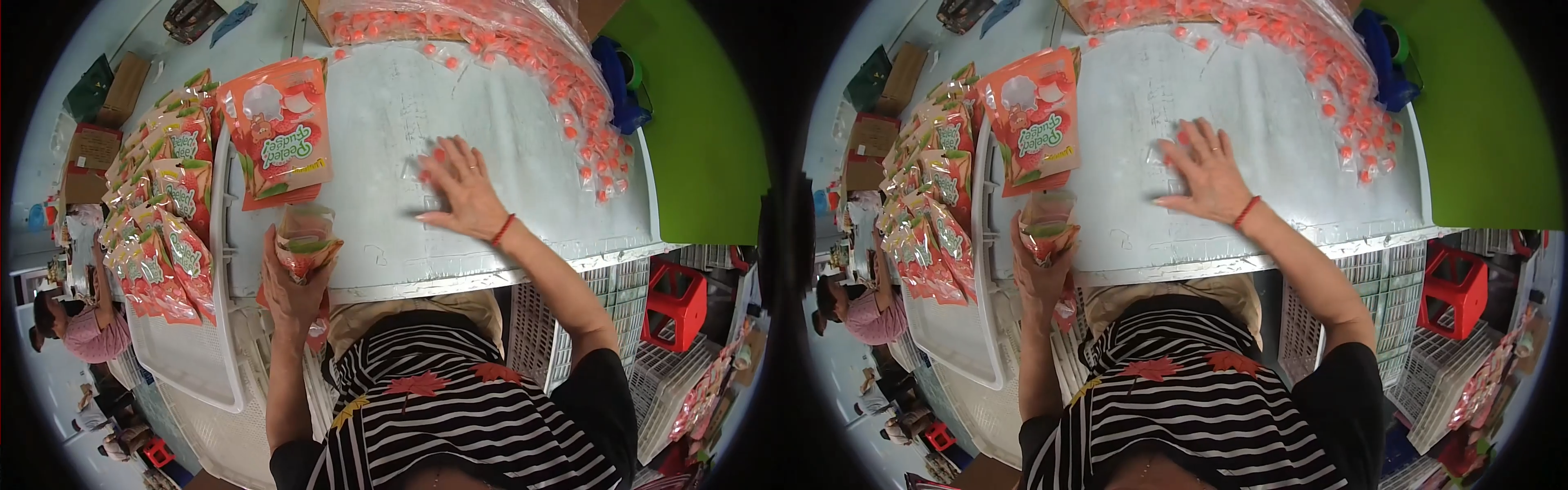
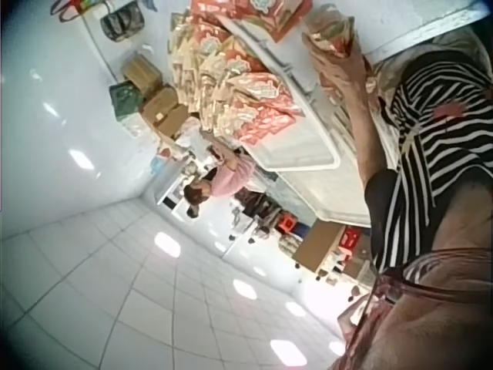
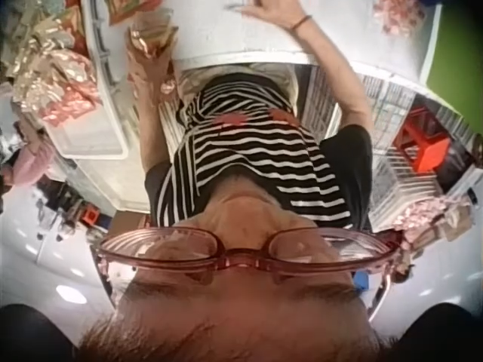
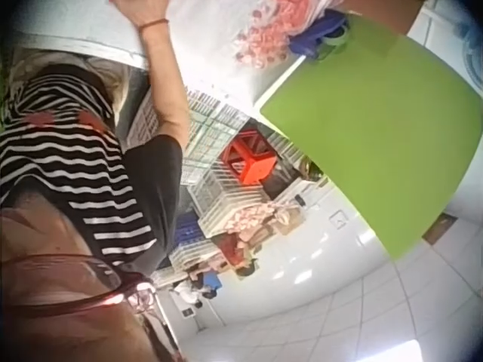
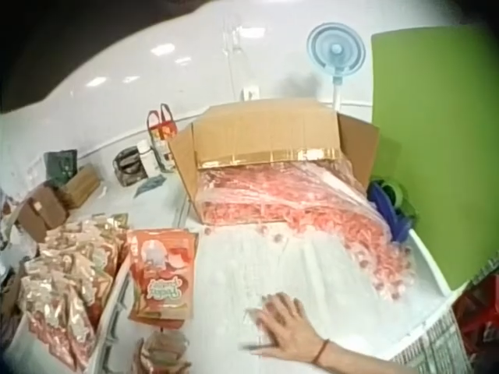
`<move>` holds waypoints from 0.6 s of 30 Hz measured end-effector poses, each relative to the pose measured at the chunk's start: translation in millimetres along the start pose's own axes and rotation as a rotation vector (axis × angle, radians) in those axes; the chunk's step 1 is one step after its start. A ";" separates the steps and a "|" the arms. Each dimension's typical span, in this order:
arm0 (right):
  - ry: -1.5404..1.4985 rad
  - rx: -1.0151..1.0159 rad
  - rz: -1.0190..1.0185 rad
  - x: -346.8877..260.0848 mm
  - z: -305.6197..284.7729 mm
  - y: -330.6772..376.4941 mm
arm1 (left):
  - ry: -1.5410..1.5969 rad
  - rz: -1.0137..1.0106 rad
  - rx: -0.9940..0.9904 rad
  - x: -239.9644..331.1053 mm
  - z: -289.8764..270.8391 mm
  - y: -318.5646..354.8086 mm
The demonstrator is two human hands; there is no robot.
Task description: Filling and organizing bags of individually wrapped candies at a production table.
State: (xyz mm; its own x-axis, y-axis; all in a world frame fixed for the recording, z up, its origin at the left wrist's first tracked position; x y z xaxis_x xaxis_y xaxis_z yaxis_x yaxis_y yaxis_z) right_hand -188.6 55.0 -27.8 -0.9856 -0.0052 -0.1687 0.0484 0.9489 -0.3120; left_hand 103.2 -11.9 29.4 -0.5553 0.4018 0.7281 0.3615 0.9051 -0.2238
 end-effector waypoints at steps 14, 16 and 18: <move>-0.225 0.429 0.555 81.9 -39.4 15.6 | 0.061 -0.041 0.110 -7.4 -34.3 10.0; 0.188 0.457 0.555 145.2 -48.7 57.1 | 0.039 0.032 0.106 4.6 -19.5 9.7; 0.390 0.458 0.579 182.7 -52.4 91.7 | 0.019 0.143 0.067 23.7 -10.8 5.7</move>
State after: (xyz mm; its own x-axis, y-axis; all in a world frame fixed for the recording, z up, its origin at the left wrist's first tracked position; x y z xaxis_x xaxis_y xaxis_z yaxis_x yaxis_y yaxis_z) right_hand -372.7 157.5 -38.3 -0.7661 0.6333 -0.1094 0.5423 0.5456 -0.6390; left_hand 100.2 1.3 52.4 -0.4872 0.5250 0.6979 0.3849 0.8464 -0.3681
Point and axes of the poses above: each hand's wrist, its own y-axis away from the middle knuckle, its own z-axis out of the palm, x = y × z, the point moved 3 cm from there along -y, towards the middle knuckle, and after that the axes turned 13 degrees about y, right-handed, at the moved point
